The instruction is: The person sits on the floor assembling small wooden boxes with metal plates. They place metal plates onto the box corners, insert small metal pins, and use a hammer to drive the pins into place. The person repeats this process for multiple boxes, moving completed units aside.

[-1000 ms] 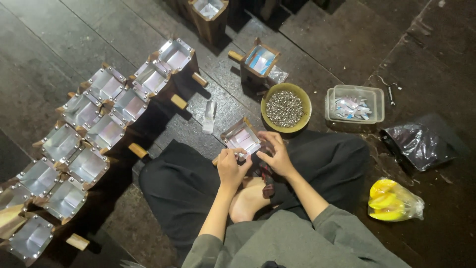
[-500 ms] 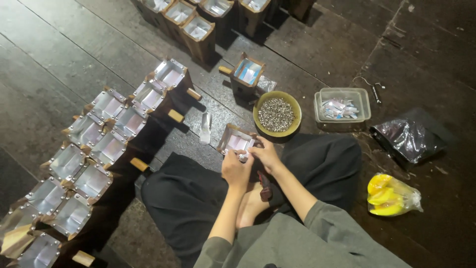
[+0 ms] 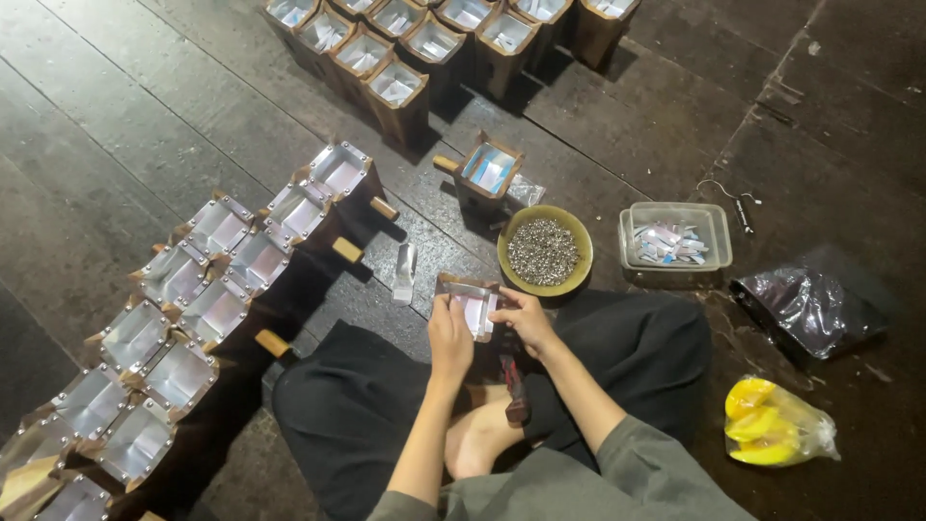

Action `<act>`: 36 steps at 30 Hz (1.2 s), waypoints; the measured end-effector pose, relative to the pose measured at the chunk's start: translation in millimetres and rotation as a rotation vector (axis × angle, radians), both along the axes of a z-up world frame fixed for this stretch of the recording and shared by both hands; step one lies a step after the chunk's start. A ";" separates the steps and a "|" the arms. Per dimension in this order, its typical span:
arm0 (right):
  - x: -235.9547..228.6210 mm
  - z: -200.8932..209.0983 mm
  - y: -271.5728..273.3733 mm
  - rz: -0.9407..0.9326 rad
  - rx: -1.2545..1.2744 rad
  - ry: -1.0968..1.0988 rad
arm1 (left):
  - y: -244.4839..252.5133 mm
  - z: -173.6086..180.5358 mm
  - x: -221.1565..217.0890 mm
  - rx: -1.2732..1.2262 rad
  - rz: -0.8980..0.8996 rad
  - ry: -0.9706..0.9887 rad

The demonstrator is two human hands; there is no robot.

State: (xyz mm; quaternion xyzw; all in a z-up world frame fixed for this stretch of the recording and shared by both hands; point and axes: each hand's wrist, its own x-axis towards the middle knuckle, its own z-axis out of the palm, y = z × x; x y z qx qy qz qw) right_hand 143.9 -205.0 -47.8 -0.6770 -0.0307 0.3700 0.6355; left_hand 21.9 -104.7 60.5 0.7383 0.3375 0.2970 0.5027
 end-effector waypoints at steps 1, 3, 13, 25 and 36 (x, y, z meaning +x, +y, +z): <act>-2.3 1.8 2.7 -0.001 -0.001 0.003 | 5.5 -1.8 6.6 -0.001 -0.001 0.003; -6.6 4.8 8.1 -0.023 0.193 -0.110 | 16.4 -6.3 20.2 0.118 -0.048 -0.093; -2.7 11.9 7.0 -0.015 0.251 0.027 | 17.3 -16.9 39.4 0.148 -0.042 -0.117; -0.9 24.3 8.5 0.021 0.263 0.027 | 10.5 -26.5 38.9 0.406 0.002 -0.028; -0.9 6.1 -28.0 0.340 -0.508 -0.456 | 6.8 -49.7 40.0 0.678 0.054 0.002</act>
